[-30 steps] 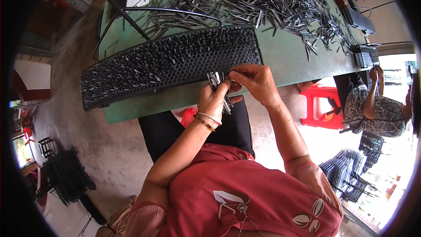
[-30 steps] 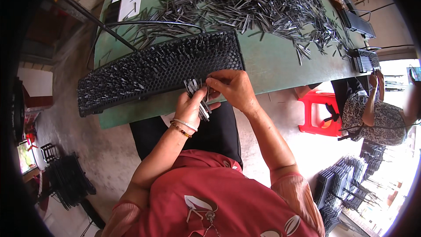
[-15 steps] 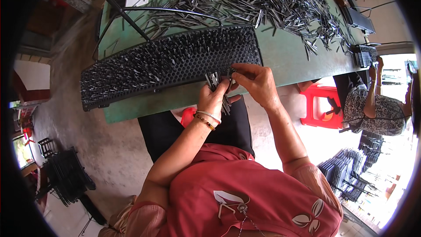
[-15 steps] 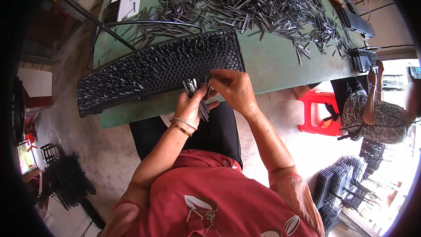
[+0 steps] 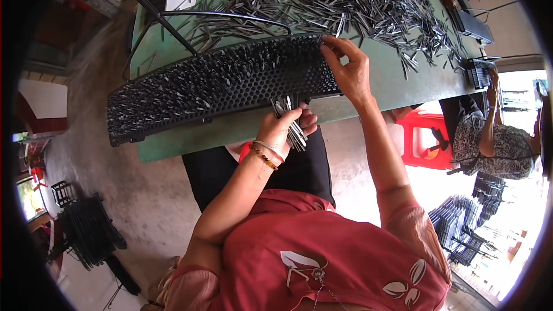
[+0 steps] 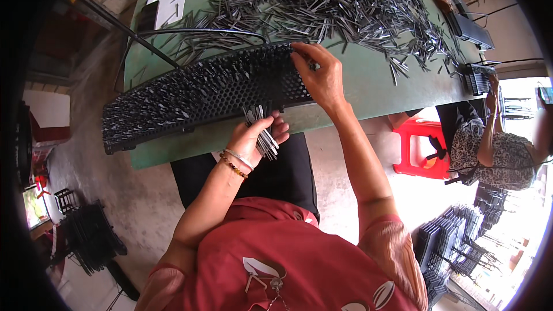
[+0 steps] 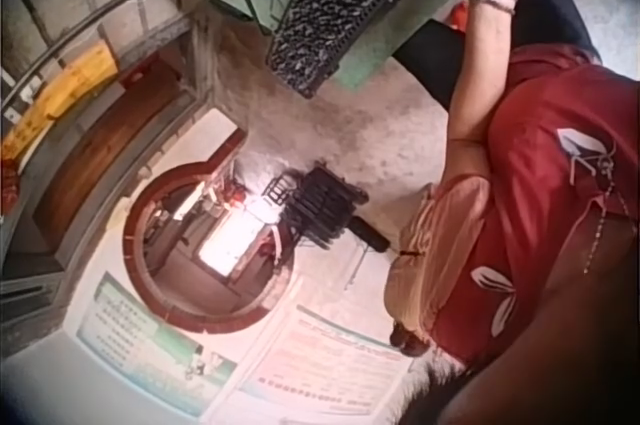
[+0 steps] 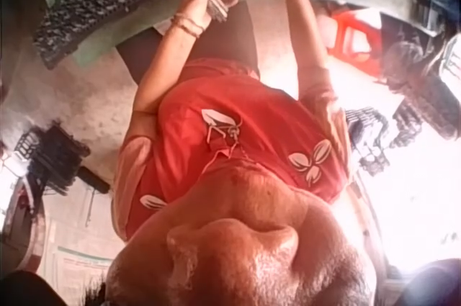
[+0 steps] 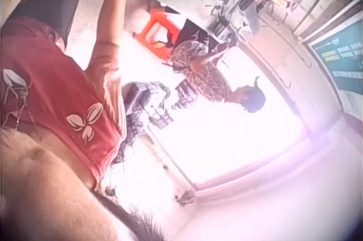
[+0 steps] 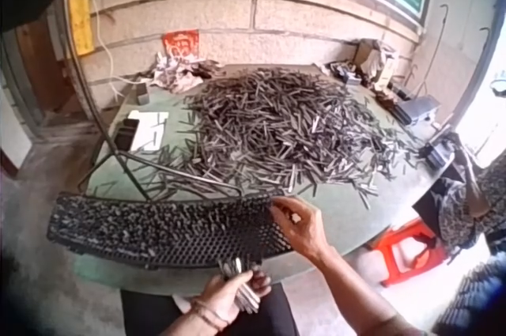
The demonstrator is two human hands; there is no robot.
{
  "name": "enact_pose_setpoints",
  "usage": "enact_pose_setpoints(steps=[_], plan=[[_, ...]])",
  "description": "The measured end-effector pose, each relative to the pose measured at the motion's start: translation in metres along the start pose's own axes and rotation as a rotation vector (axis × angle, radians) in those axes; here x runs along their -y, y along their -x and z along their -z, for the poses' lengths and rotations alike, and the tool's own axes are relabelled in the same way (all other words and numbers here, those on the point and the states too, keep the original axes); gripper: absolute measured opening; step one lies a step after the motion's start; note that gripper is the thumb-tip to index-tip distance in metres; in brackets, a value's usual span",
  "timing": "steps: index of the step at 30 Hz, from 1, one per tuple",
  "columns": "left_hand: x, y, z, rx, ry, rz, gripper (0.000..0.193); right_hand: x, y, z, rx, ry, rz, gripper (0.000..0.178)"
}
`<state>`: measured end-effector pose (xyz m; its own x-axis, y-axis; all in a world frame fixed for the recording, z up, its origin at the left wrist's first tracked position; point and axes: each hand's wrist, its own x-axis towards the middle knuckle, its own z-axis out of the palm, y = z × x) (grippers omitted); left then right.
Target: Manually inserting small metal pins into a perforated base plate template on an assembly line.
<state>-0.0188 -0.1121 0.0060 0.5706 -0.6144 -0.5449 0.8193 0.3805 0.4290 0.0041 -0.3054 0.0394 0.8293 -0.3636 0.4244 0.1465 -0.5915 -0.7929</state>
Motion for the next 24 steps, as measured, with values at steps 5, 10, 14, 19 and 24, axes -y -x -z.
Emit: enact_pose_setpoints(steps=[5,10,14,19,24], plan=[[-0.0049,0.0041,-0.0027,0.01,-0.06,0.014,0.021,0.0024,0.0018,-0.0005,0.003,0.041,0.06,0.021],[-0.0036,0.0032,0.0002,0.027,-0.053,0.017,0.022,-0.0047,0.0055,-0.0029,0.016,0.209,0.177,0.023],[-0.0028,0.003,0.0017,0.033,-0.041,0.024,0.022,-0.0014,0.0052,-0.0028,0.055,0.282,0.243,0.023],[-0.003,0.0049,0.0027,0.025,-0.025,0.03,0.021,0.002,0.0045,-0.0001,0.095,0.294,0.288,0.023],[-0.004,0.0084,-0.0007,0.009,-0.032,0.03,0.019,0.0014,0.0039,0.0018,0.014,0.222,0.157,0.022]])
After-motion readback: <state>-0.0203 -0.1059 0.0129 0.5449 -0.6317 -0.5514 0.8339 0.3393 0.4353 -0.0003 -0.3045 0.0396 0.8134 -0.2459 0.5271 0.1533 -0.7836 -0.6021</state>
